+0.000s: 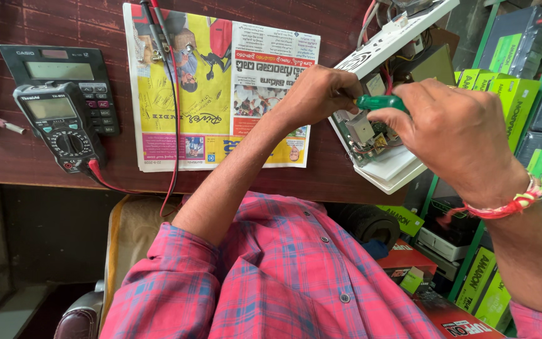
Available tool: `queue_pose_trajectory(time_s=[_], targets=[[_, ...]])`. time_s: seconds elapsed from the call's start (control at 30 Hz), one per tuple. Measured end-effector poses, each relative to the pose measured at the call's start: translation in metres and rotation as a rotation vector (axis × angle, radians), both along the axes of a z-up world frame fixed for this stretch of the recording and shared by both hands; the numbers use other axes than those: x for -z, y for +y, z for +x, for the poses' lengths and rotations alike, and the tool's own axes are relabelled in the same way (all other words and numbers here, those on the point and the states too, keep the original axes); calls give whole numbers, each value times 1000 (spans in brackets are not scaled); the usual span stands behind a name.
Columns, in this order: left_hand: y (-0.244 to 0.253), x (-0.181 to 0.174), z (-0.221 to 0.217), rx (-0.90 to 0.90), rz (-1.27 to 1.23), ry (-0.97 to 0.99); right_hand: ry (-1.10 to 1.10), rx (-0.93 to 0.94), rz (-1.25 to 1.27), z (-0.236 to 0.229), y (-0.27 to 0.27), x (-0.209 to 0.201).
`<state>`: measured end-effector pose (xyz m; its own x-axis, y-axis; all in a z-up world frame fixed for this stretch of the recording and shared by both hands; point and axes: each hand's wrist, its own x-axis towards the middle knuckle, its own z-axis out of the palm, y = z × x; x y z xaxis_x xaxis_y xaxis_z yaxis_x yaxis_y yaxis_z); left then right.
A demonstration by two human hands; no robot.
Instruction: The person uses a screwdriver to remove screws from a white power inverter casing, then manipulates internal wires and components. The person continues to adjust connections and parts inside the open unit throughout the clip.
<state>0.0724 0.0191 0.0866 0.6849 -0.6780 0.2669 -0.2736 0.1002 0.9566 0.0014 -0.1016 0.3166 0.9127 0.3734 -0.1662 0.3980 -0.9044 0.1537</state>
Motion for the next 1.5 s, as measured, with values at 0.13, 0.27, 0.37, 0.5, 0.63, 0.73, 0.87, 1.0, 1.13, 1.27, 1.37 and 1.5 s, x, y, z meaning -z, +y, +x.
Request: queue_pose_trajectory(time_s=[0.13,0.27,0.37,0.5,0.63,0.73,0.87,1.0,1.13,1.27,1.37,1.5], targets=[[3,2,-2,-39,4,-42,26,-30,114,-3,2,-1],[5,12,-20,-262,-33,-128,62,63,188,-10,-5,10],[12,22,-51,-564,189,-110,43,53,347,-17,-10,22],[12,46,-74,-638,296,-1,43,130,482,-30,-7,41],[-7,70,-74,-570,370,-21,18,263,631,-45,2,60],[-18,77,-74,-587,401,-52,-26,244,607,-51,2,64],[-22,84,-80,-615,397,-40,-35,205,566,-59,2,66],[-24,85,-77,-567,392,56,-38,169,517,-60,5,65],[-25,84,-79,-621,356,24,-13,191,515,-57,6,63],[-28,85,-82,-654,346,25,0,233,527,-54,8,62],[-34,87,-87,-708,363,46,-42,205,470,-51,11,60],[-40,88,-92,-766,364,100,-39,237,327,-40,12,49]])
